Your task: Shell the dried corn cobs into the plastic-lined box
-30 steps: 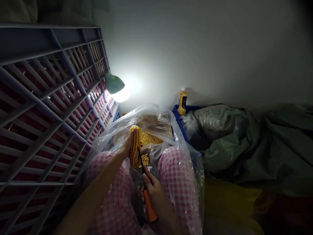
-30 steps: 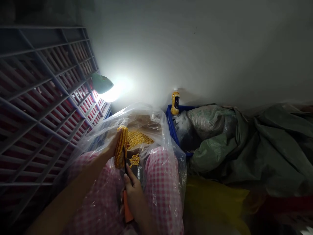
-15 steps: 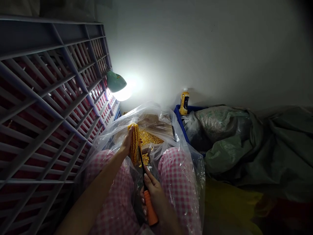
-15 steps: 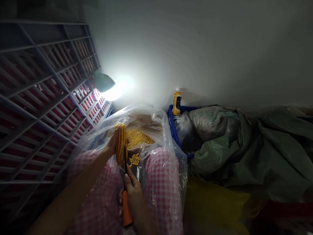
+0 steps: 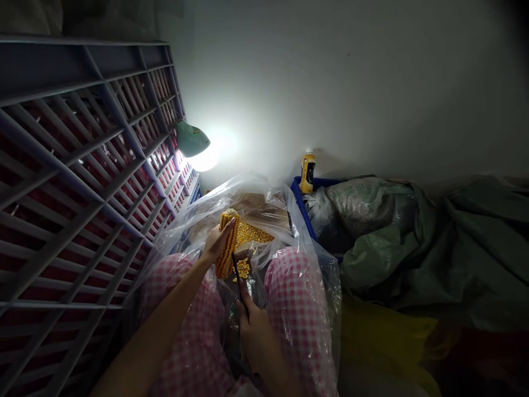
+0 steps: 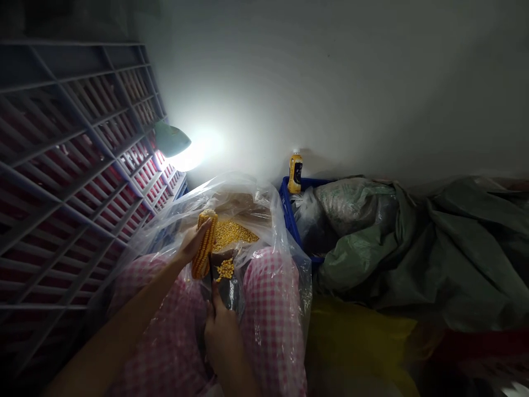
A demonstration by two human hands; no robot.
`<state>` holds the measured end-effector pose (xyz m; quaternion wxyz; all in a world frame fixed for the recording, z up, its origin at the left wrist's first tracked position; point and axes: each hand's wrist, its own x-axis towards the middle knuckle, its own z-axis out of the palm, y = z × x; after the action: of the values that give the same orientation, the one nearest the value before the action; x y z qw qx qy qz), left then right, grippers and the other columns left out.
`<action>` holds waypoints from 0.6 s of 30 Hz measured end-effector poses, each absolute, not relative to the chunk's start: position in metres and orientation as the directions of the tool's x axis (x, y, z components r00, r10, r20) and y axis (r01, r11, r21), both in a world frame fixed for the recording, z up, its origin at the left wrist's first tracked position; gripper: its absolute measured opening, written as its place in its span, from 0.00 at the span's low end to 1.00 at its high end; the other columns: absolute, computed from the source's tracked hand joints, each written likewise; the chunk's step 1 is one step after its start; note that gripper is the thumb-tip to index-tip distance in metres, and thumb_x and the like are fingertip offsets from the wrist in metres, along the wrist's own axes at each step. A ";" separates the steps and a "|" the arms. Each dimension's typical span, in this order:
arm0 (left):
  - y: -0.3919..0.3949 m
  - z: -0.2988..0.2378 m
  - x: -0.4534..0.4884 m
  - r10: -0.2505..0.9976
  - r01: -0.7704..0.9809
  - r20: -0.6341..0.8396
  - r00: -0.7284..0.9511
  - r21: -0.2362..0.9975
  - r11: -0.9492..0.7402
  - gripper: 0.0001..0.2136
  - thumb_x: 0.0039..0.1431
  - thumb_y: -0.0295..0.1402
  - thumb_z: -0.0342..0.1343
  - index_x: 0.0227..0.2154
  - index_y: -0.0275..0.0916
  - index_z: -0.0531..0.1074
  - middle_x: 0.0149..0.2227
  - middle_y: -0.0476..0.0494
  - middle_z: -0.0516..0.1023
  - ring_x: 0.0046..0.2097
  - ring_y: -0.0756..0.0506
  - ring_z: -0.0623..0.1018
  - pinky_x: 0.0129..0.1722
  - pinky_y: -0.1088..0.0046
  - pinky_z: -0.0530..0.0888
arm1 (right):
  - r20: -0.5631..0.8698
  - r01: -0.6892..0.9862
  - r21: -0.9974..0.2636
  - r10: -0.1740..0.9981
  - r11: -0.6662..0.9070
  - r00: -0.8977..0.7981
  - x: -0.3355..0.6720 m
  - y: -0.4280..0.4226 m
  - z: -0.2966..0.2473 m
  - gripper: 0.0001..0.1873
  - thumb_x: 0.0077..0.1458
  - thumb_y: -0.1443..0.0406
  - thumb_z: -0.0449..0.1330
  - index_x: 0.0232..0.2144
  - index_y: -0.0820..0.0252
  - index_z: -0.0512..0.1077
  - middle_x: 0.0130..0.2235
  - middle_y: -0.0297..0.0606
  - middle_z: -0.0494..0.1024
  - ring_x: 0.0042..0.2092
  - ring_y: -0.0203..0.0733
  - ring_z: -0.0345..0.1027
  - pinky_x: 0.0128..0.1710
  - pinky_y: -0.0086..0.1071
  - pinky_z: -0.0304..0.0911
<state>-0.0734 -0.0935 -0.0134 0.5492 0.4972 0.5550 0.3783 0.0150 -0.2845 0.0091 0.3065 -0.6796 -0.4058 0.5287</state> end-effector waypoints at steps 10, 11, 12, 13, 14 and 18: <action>-0.093 -0.014 -0.072 0.899 -0.085 -0.410 0.153 0.901 0.425 0.24 0.46 0.56 0.52 0.27 0.35 0.67 0.17 0.44 0.73 0.18 0.47 0.72 0.17 0.74 0.68 | -0.615 -0.284 -0.741 0.785 -0.608 -0.073 0.020 -0.281 0.011 0.33 0.57 0.55 0.49 0.62 0.58 0.48 0.13 0.23 0.59 0.13 0.30 0.51 0.13 0.22 0.52; -0.093 -0.014 -0.072 0.899 -0.083 -0.411 0.150 0.901 0.426 0.25 0.46 0.56 0.52 0.27 0.35 0.67 0.17 0.44 0.73 0.18 0.47 0.72 0.17 0.74 0.68 | -0.633 -0.361 -0.687 0.764 -0.630 -0.129 0.023 -0.279 0.014 0.33 0.57 0.54 0.50 0.62 0.56 0.47 0.14 0.24 0.61 0.12 0.30 0.52 0.12 0.22 0.52; -0.093 -0.015 -0.072 0.898 -0.083 -0.415 0.147 0.900 0.429 0.25 0.46 0.57 0.52 0.27 0.35 0.67 0.17 0.44 0.73 0.18 0.47 0.73 0.17 0.74 0.69 | -0.642 -0.431 -0.630 0.745 -0.646 -0.179 0.026 -0.278 0.017 0.32 0.57 0.54 0.50 0.61 0.55 0.49 0.14 0.24 0.62 0.12 0.30 0.52 0.11 0.22 0.52; -0.093 -0.016 -0.072 0.897 -0.081 -0.418 0.147 0.898 0.432 0.25 0.46 0.57 0.52 0.27 0.35 0.67 0.17 0.44 0.73 0.19 0.47 0.73 0.17 0.74 0.69 | -0.651 -0.489 -0.565 0.723 -0.665 -0.231 0.028 -0.277 0.019 0.29 0.58 0.54 0.49 0.59 0.56 0.53 0.14 0.24 0.62 0.11 0.29 0.51 0.11 0.21 0.52; -0.092 -0.017 -0.073 0.898 -0.078 -0.414 0.146 0.900 0.428 0.26 0.46 0.57 0.51 0.27 0.35 0.67 0.17 0.44 0.73 0.19 0.47 0.73 0.17 0.74 0.68 | -0.661 -0.530 -0.491 0.692 -0.691 -0.290 0.031 -0.276 0.021 0.27 0.58 0.53 0.47 0.56 0.59 0.59 0.13 0.24 0.61 0.10 0.28 0.49 0.10 0.21 0.50; -0.092 -0.020 -0.073 0.900 -0.074 -0.407 0.156 0.904 0.422 0.25 0.46 0.57 0.52 0.28 0.35 0.67 0.18 0.43 0.73 0.19 0.46 0.73 0.17 0.74 0.69 | -0.673 -0.549 -0.397 0.640 -0.735 -0.370 0.034 -0.278 0.020 0.29 0.58 0.48 0.43 0.48 0.65 0.67 0.12 0.23 0.57 0.09 0.27 0.45 0.09 0.20 0.48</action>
<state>-0.0731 -0.0921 -0.0202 0.6540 0.3877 0.5323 0.3723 0.0342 -0.2775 0.0201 0.3600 -0.4304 -0.0528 0.8261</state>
